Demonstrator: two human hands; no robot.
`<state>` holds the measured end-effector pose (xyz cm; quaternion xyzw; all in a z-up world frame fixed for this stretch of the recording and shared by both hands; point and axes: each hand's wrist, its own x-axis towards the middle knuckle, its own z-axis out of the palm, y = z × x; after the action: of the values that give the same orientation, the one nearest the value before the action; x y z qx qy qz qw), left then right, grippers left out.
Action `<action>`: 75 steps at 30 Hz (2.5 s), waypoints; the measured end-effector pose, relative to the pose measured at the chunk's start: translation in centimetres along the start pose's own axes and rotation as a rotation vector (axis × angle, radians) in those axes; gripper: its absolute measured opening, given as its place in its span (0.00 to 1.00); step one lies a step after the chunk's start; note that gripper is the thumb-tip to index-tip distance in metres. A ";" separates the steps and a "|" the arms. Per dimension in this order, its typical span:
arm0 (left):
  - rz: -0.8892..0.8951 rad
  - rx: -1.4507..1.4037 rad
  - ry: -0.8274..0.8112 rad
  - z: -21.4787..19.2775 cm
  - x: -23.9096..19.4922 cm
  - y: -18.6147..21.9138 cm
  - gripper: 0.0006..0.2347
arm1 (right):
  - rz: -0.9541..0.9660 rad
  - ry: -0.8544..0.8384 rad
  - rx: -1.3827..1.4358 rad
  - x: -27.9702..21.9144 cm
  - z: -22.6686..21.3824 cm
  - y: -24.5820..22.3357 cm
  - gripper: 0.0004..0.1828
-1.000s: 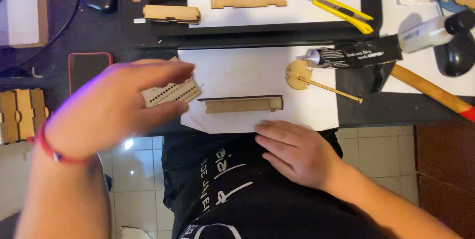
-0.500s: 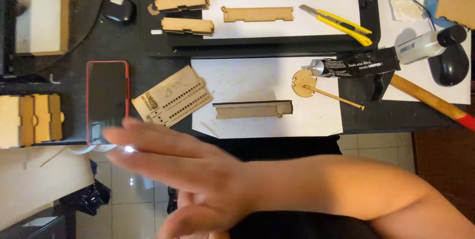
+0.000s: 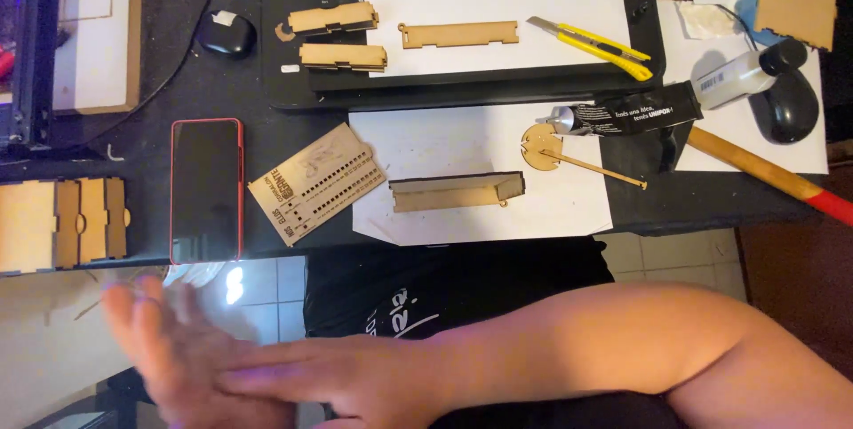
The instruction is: The person assembles a wooden model by applying glue to small wooden pieces using a wooden stick and joining them together. They handle various wooden components, applying adhesive to slots and edges before fitting the pieces into place.
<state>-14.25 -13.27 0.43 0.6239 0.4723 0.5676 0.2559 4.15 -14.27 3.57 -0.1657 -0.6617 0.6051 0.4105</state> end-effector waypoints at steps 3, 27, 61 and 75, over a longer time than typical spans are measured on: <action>-0.002 -0.093 -0.050 2.9 4.1 0.5 0.24 | 0.266 -0.118 -0.098 -1.8 -1.8 -1.6 0.34; 0.531 0.066 -0.623 6.4 7.7 4.7 0.13 | 0.908 0.237 -1.651 -2.9 -29.4 -4.5 0.06; 0.781 -0.471 -0.914 30.3 14.9 15.8 0.08 | -0.035 0.680 -1.622 -17.9 -17.5 -14.2 0.24; 0.586 0.794 -1.726 37.9 11.6 12.4 0.09 | 0.667 0.706 -1.407 -22.5 -16.6 -5.1 0.09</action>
<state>24.43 -0.07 7.90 0.9556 0.1072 -0.2395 0.1343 31.61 -20.43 -0.47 -0.7469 -0.6335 0.0555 0.1944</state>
